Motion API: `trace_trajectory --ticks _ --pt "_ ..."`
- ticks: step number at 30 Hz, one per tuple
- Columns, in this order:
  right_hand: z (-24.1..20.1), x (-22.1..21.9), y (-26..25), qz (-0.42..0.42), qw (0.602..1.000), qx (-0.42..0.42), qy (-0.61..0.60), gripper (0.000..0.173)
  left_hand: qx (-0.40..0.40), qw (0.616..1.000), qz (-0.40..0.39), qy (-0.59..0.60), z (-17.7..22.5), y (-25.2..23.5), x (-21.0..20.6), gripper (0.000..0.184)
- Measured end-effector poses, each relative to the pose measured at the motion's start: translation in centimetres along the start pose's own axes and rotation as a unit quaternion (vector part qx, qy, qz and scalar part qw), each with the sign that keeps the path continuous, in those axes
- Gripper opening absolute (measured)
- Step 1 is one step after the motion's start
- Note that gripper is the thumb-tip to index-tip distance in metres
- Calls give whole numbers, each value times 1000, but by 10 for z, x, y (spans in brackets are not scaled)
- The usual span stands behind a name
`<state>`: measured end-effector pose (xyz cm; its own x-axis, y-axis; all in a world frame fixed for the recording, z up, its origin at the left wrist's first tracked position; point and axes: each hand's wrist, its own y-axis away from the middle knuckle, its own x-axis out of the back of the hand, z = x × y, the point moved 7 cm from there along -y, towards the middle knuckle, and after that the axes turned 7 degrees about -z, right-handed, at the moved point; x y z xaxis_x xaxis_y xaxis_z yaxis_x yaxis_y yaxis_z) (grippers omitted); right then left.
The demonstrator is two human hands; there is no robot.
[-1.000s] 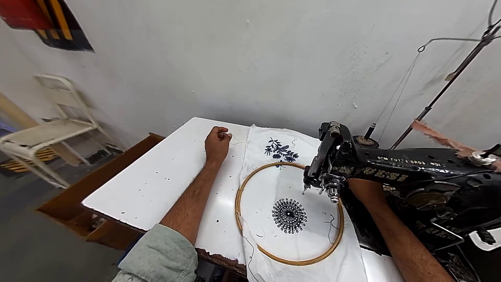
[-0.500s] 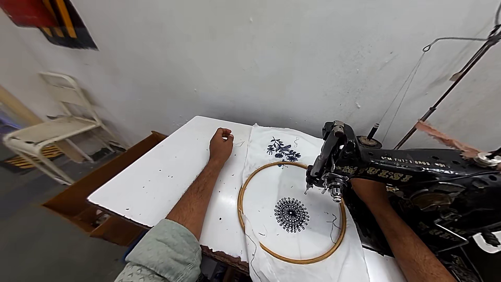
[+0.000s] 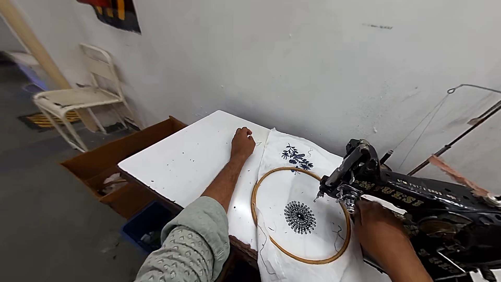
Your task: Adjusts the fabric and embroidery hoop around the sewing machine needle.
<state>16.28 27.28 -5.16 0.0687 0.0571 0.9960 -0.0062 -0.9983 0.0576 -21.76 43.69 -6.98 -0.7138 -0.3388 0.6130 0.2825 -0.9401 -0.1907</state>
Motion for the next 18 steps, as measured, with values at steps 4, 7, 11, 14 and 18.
trace_trajectory --ticks 4,7,11,14,18 --pt "-90 8 65 -135 968 203 -64 40 16 999 -11 -35 3 2 -5 29" --pt "-166 4 70 -209 888 327 -248 45 15 998 -12 -57 7 7 -8 30" --pt "-233 -12 24 -189 846 303 -396 58 -15 999 -4 -41 8 16 -5 31" --pt "-256 -18 -9 -112 846 279 -440 53 11 997 -58 -47 22 29 6 36" --pt "-249 -13 -26 -58 843 224 -486 56 12 991 -100 -92 25 22 -5 42"
